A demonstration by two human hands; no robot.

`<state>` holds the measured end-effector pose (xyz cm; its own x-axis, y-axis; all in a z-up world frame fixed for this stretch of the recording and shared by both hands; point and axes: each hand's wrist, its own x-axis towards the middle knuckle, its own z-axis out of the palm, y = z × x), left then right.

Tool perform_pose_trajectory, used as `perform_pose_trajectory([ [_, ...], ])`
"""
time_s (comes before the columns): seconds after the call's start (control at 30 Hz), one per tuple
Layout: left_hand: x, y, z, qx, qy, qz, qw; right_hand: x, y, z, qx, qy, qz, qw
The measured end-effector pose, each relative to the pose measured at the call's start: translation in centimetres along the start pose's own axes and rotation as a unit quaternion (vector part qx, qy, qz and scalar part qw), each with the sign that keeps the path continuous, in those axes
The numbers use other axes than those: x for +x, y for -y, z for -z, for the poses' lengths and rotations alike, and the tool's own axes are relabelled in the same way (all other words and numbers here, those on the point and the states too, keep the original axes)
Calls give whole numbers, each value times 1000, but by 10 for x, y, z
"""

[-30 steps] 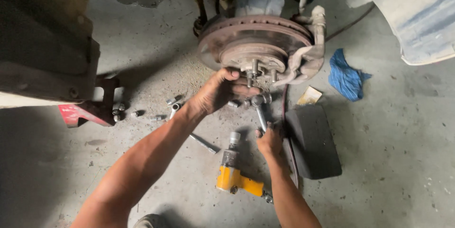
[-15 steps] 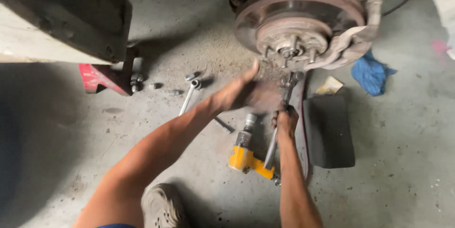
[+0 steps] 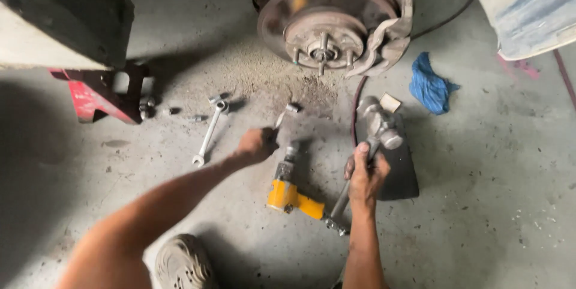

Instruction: Replacing or repairing brake system components on a vehicle hub.

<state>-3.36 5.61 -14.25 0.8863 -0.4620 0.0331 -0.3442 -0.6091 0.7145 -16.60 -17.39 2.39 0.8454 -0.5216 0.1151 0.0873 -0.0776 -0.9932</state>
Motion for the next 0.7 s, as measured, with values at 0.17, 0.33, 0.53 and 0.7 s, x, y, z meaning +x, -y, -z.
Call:
perform_pose_trajectory([
  [0.17,35,-164,167,-47,-51,-270,960,8,20,7,67,9,47,997],
  [0.33,62,-244,238,-9,-82,-290,954,9,55,10,131,11,55,990],
  [0.53,80,-257,240,108,-78,-280,951,10,105,13,114,81,154,978],
  [0.7,94,-244,232,120,-83,-312,939,1,133,12,84,121,178,973],
])
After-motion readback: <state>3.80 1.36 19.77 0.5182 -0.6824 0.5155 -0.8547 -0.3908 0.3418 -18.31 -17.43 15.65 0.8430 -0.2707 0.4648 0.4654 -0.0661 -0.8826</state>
